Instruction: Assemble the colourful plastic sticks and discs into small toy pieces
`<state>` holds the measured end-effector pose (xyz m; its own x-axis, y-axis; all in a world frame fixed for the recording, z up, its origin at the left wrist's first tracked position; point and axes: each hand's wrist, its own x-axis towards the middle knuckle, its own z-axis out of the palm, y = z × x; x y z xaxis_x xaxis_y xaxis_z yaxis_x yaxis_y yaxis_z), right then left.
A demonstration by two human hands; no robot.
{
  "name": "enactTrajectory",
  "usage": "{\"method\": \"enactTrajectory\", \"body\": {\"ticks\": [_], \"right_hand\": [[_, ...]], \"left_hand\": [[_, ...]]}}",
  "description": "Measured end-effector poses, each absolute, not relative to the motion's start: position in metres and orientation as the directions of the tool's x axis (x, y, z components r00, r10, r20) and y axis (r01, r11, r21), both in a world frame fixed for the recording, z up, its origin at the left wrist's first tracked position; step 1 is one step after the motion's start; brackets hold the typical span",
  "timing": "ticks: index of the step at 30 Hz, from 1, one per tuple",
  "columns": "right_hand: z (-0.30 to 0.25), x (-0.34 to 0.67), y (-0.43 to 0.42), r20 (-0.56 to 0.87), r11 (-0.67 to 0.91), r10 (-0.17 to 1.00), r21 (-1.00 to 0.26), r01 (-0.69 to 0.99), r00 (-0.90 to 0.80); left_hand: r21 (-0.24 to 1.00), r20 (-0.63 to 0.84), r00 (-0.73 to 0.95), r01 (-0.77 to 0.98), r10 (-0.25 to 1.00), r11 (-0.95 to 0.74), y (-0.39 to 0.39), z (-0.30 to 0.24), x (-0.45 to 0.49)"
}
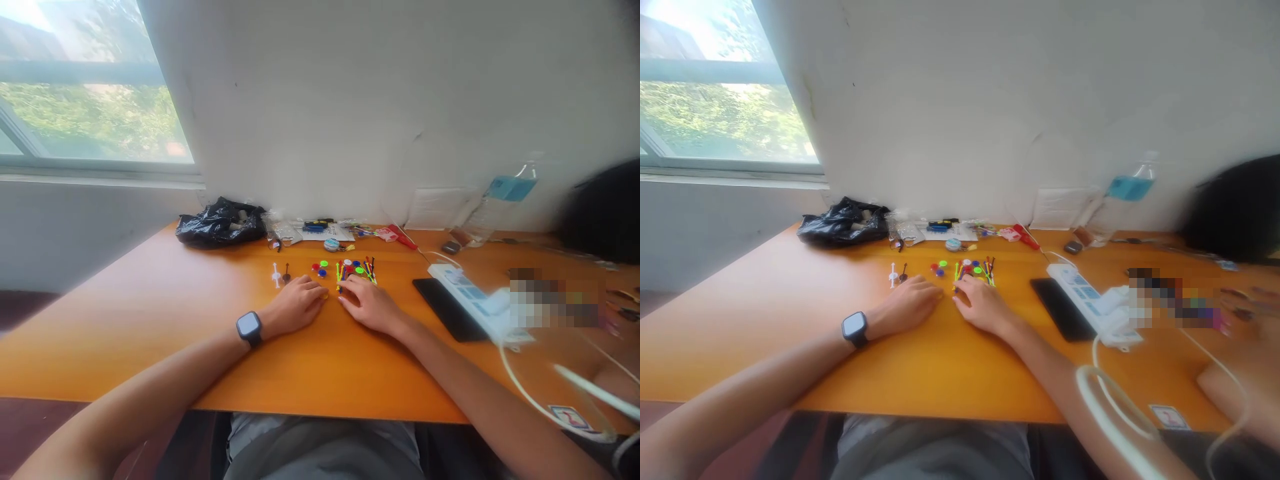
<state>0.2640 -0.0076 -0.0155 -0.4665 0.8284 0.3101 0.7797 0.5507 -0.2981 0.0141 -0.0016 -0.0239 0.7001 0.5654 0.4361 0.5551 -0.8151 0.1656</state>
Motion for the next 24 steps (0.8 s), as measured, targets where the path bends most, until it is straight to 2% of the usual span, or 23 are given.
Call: {"method": "enactTrajectory", "body": {"ticks": [15,18,24], "right_hand": [[-0.013,0.256,-0.014,0.336,0.675,0.736,-0.311,0.669,-0.587],[-0.015,0.257,-0.01,0.362,0.648,0.758,-0.317,0.693,-0.544],[-0.021,0.265,-0.001,0.369,0.58,0.796,-0.244,0.777,-0.479]], "left_hand": [[0.209,0.443,0.699,0.529,0.562,-0.822,0.001,-0.026,0.011],[0.224,0.437,0.714,0.502,0.547,-0.835,0.0,-0.025,0.011],[0.294,0.421,0.735,0.444,0.532,-0.846,-0.003,-0.025,0.011]]}}
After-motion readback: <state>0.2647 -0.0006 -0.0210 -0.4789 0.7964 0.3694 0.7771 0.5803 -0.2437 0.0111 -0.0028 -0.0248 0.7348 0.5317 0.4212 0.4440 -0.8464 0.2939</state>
